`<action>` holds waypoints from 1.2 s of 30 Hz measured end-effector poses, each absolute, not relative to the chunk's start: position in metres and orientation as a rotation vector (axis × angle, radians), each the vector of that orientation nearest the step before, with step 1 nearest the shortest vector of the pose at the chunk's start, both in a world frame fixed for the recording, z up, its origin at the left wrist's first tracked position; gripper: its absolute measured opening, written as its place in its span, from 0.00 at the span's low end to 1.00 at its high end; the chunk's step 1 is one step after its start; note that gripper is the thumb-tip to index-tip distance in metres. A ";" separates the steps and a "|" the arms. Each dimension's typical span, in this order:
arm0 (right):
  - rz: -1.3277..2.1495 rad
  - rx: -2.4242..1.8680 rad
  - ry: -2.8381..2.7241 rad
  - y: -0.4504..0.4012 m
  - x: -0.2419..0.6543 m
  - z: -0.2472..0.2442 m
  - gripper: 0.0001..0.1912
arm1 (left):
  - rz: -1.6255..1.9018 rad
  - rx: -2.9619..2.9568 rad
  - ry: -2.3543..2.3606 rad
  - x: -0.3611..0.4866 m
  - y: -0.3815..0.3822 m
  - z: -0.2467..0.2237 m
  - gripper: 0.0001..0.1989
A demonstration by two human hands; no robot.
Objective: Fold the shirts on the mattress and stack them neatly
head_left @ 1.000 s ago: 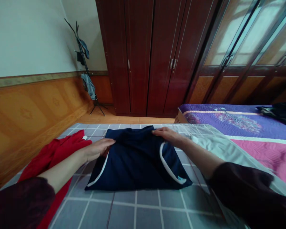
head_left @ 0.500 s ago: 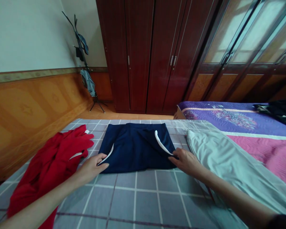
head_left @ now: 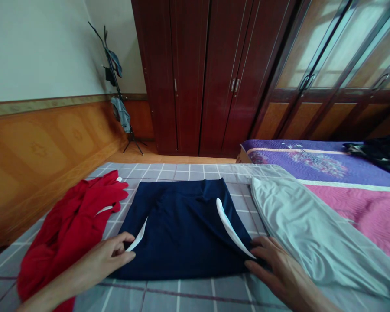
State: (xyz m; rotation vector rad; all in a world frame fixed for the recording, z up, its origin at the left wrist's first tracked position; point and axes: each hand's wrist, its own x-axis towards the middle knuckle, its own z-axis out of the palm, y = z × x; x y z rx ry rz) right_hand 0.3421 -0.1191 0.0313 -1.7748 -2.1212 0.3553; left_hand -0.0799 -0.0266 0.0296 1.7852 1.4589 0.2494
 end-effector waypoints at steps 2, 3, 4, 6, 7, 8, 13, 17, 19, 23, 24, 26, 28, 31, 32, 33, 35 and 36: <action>0.366 -1.791 -2.115 -0.111 0.336 0.034 0.18 | 0.298 1.810 1.471 -0.074 -0.014 0.025 0.21; 0.347 -1.791 -2.121 -0.106 0.333 0.035 0.19 | 0.326 1.819 1.479 -0.071 -0.008 0.024 0.21; 0.315 -1.788 -2.130 -0.103 0.330 0.035 0.20 | 0.345 1.823 1.492 -0.067 -0.001 0.022 0.20; 0.238 -1.765 -2.159 -0.099 0.326 0.032 0.19 | 0.344 1.813 1.521 -0.060 0.008 0.018 0.20; 0.203 -1.748 -2.174 -0.099 0.325 0.031 0.18 | 0.330 1.814 1.535 -0.057 0.011 0.015 0.19; 0.174 -1.727 -2.190 -0.100 0.324 0.029 0.17 | 0.311 1.829 1.549 -0.054 0.012 0.013 0.18; -0.011 -1.697 -2.265 -0.109 0.331 0.023 0.15 | 0.300 1.995 1.653 -0.055 0.010 0.011 0.14; -0.221 -1.722 -2.292 -0.111 0.337 0.027 0.12 | 0.275 1.984 1.638 -0.061 0.008 0.026 0.14; -0.314 -1.705 -2.275 -0.104 0.333 0.035 0.09 | 0.301 2.000 1.618 -0.057 0.012 0.033 0.13; -0.338 -1.632 -2.280 -0.070 0.304 0.053 0.11 | 0.465 1.968 1.601 -0.038 0.043 0.036 0.12; -0.312 -1.620 -2.294 -0.058 0.295 0.055 0.12 | 0.487 1.945 1.590 -0.032 0.054 0.033 0.12; -0.246 -1.641 -2.325 -0.035 0.279 0.051 0.16 | 0.501 1.907 1.550 -0.022 0.074 0.025 0.11; -0.180 -1.710 -2.350 -0.015 0.269 0.038 0.20 | 0.494 1.878 1.506 -0.016 0.088 0.015 0.11; -0.134 -1.760 -2.353 0.004 0.268 0.012 0.27 | 0.492 1.809 1.437 -0.014 0.094 0.007 0.14; -0.137 -1.747 -2.347 0.007 0.271 0.004 0.28 | 0.494 1.781 1.420 -0.014 0.093 0.006 0.15; -0.149 -1.726 -2.339 0.009 0.273 -0.003 0.29 | 0.495 1.752 1.405 -0.014 0.091 0.007 0.17; -0.192 -1.672 -2.319 0.010 0.278 -0.014 0.30 | 0.491 1.691 1.377 -0.013 0.086 0.011 0.20; -0.215 -1.648 -2.308 0.010 0.280 -0.017 0.30 | 0.489 1.665 1.366 -0.013 0.083 0.014 0.21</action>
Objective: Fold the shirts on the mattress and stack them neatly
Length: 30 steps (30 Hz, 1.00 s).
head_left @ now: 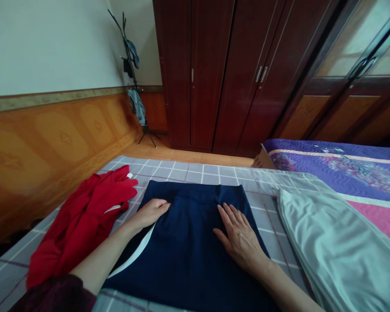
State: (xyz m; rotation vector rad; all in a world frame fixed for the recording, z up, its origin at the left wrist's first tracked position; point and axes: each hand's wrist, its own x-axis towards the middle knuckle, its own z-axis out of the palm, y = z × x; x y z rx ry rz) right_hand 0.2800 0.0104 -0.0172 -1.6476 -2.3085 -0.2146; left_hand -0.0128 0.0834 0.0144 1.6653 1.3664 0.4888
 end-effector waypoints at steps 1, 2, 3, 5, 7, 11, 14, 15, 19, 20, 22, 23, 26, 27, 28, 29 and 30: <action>-0.236 -1.625 -2.299 0.011 0.281 -0.020 0.30 | 0.490 1.638 1.351 -0.012 0.081 0.018 0.22; -0.255 -1.606 -2.291 0.011 0.282 -0.022 0.30 | 0.501 1.600 1.331 -0.011 0.079 0.021 0.22; -0.271 -1.590 -2.289 0.011 0.283 -0.023 0.30 | 0.518 1.549 1.301 -0.011 0.077 0.024 0.22; -0.300 -1.563 -2.289 0.013 0.283 -0.025 0.30 | 0.563 1.412 1.222 -0.011 0.075 0.027 0.21; -0.322 -1.537 -2.293 0.014 0.284 -0.027 0.30 | 0.615 1.255 1.171 -0.012 0.075 0.026 0.21; -0.375 -1.485 -2.283 0.016 0.286 -0.030 0.30 | 0.709 1.066 1.171 -0.014 0.080 0.017 0.19; -0.413 -1.460 -2.290 0.017 0.287 -0.030 0.31 | 0.704 1.025 1.155 -0.015 0.083 0.015 0.18; -0.420 -1.452 -2.298 0.018 0.287 -0.030 0.32 | 0.694 1.017 1.162 -0.016 0.084 0.016 0.19; -0.430 -1.415 -2.317 0.019 0.289 -0.030 0.33 | 0.669 0.997 1.188 -0.017 0.082 0.022 0.21; -0.428 -1.409 -2.315 0.020 0.289 -0.030 0.33 | 0.666 0.992 1.173 -0.017 0.082 0.024 0.21; -0.420 -1.401 -2.311 0.020 0.290 -0.031 0.33 | 0.669 0.971 1.105 -0.015 0.081 0.027 0.21; -0.417 -1.399 -2.308 0.020 0.290 -0.031 0.33 | 0.678 0.954 1.071 -0.014 0.081 0.027 0.21; -0.405 -1.398 -2.309 0.020 0.290 -0.032 0.33 | 0.713 0.912 1.059 -0.010 0.081 0.025 0.20; -0.404 -1.397 -2.309 0.021 0.290 -0.032 0.33 | 0.718 0.910 1.080 -0.009 0.081 0.024 0.19; -0.402 -1.398 -2.308 0.021 0.290 -0.032 0.33 | 0.721 0.913 1.102 -0.009 0.081 0.023 0.19; -0.401 -1.398 -2.308 0.021 0.290 -0.032 0.33 | 0.722 0.921 1.124 -0.009 0.081 0.023 0.19; -0.401 -1.400 -2.308 0.021 0.289 -0.031 0.33 | 0.724 0.933 1.147 -0.009 0.082 0.023 0.18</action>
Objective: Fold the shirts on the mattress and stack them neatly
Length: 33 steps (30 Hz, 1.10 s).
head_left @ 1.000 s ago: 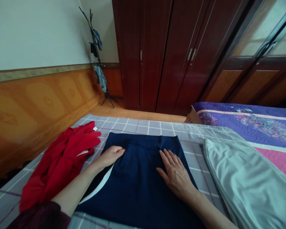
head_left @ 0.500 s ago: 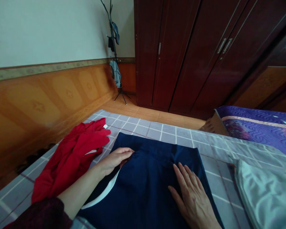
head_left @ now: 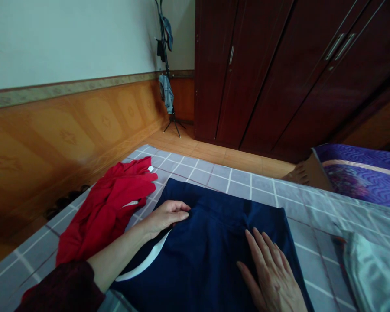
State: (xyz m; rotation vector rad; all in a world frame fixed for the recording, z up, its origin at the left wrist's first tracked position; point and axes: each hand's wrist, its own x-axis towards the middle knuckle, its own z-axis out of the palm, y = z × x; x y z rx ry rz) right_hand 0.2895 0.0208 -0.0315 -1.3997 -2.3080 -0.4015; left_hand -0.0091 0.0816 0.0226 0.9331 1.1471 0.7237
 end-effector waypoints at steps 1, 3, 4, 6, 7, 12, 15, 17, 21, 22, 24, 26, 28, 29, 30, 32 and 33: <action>-0.403 -1.402 -2.307 0.021 0.289 -0.031 0.33 | 0.729 0.951 1.175 -0.010 0.082 0.023 0.18; -0.395 -1.409 -2.309 0.021 0.289 -0.030 0.33 | 0.743 1.011 1.246 -0.013 0.083 0.024 0.17; -0.387 -1.410 -2.309 0.020 0.290 -0.030 0.33 | 0.746 1.056 1.279 -0.015 0.084 0.024 0.17; -0.370 -1.413 -2.301 0.020 0.290 -0.029 0.32 | 0.742 1.156 1.338 -0.018 0.087 0.024 0.15; -0.363 -1.412 -2.298 0.020 0.290 -0.028 0.32 | 0.738 1.205 1.361 -0.020 0.088 0.023 0.14; -0.323 -1.429 -2.297 0.019 0.290 -0.026 0.31 | 0.742 1.499 1.442 -0.027 0.092 0.014 0.11; -0.293 -1.457 -2.294 0.019 0.289 -0.026 0.31 | 0.681 1.638 1.462 -0.032 0.090 0.014 0.13; -0.285 -1.464 -2.293 0.019 0.289 -0.026 0.31 | 0.597 1.690 1.448 -0.035 0.089 0.018 0.14; -0.287 -1.454 -2.280 0.018 0.289 -0.025 0.31 | 0.566 1.807 1.486 -0.037 0.087 0.021 0.13; -0.288 -1.450 -2.276 0.018 0.289 -0.025 0.30 | 0.595 1.824 1.499 -0.036 0.087 0.020 0.12; -0.285 -1.449 -2.278 0.018 0.288 -0.024 0.30 | 0.639 1.841 1.528 -0.034 0.087 0.017 0.10; -0.283 -1.460 -2.284 0.018 0.287 -0.024 0.30 | 0.627 1.860 1.560 -0.033 0.088 0.014 0.08; -0.280 -1.478 -2.288 0.018 0.286 -0.024 0.30 | 0.599 1.895 1.593 -0.032 0.087 0.012 0.06; -0.279 -1.486 -2.287 0.018 0.287 -0.024 0.30 | 0.586 1.913 1.602 -0.031 0.087 0.013 0.05; -0.270 -1.495 -2.290 0.018 0.287 -0.023 0.30 | 0.573 1.929 1.605 -0.031 0.086 0.014 0.05; -0.238 -1.512 -2.290 0.018 0.288 -0.021 0.30 | 0.553 1.961 1.622 -0.032 0.086 0.016 0.04; -0.221 -1.520 -2.283 0.018 0.289 -0.018 0.30 | 0.545 1.974 1.634 -0.033 0.085 0.019 0.04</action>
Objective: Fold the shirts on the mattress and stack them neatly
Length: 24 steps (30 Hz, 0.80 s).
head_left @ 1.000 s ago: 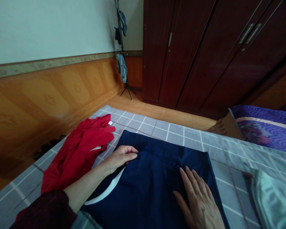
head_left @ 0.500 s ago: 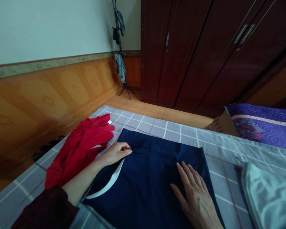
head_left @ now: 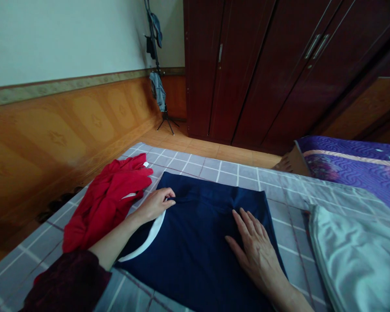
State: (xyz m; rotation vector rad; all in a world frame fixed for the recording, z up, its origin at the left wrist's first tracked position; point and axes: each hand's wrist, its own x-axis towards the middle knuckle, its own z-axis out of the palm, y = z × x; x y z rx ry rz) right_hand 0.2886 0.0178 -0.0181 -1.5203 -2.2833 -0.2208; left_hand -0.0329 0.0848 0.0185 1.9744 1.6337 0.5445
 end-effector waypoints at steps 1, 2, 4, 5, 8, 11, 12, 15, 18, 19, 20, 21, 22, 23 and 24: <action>-0.206 -1.527 -2.272 0.017 0.289 -0.015 0.30 | 0.537 1.980 1.648 -0.033 0.084 0.021 0.04; -0.198 -1.529 -2.262 0.015 0.288 -0.011 0.30 | 0.531 1.996 1.670 -0.033 0.082 0.024 0.05; -0.210 -1.509 -2.263 0.009 0.284 -0.003 0.31 | 0.538 2.110 1.720 -0.028 0.075 0.032 0.08; -0.222 -1.483 -2.286 0.005 0.281 0.001 0.31 | 0.551 2.210 1.722 -0.023 0.070 0.036 0.10; -0.238 -1.365 -2.416 -0.005 0.271 0.006 0.32 | 0.500 2.582 1.483 -0.001 0.053 0.042 0.17; -0.225 -1.284 -2.540 -0.006 0.271 0.001 0.34 | 0.228 2.766 1.104 0.018 0.041 0.033 0.28; -0.227 -1.302 -2.556 -0.004 0.273 -0.002 0.35 | 0.141 2.785 1.048 0.022 0.039 0.028 0.32; -0.291 -1.499 -2.478 0.004 0.285 -0.006 0.36 | 0.008 2.775 1.066 0.024 0.040 0.015 0.39; -0.319 -1.556 -2.441 0.006 0.290 -0.006 0.35 | -0.026 2.767 1.084 0.020 0.043 0.012 0.39; -0.309 -1.521 -2.465 0.006 0.290 -0.006 0.35 | -0.028 2.766 1.078 0.019 0.043 0.013 0.39; -0.302 -1.489 -2.484 0.005 0.289 -0.006 0.35 | -0.026 2.765 1.072 0.019 0.043 0.014 0.39; -0.305 -1.481 -2.482 0.005 0.287 -0.006 0.35 | -0.022 2.763 1.065 0.018 0.043 0.015 0.39; -0.317 -1.497 -2.460 0.004 0.285 -0.006 0.36 | -0.016 2.763 1.056 0.018 0.043 0.016 0.40; -0.330 -1.522 -2.436 0.004 0.284 -0.007 0.36 | -0.011 2.765 1.045 0.018 0.043 0.017 0.41; -0.337 -1.534 -2.424 0.004 0.283 -0.007 0.36 | -0.008 2.769 1.035 0.018 0.043 0.017 0.42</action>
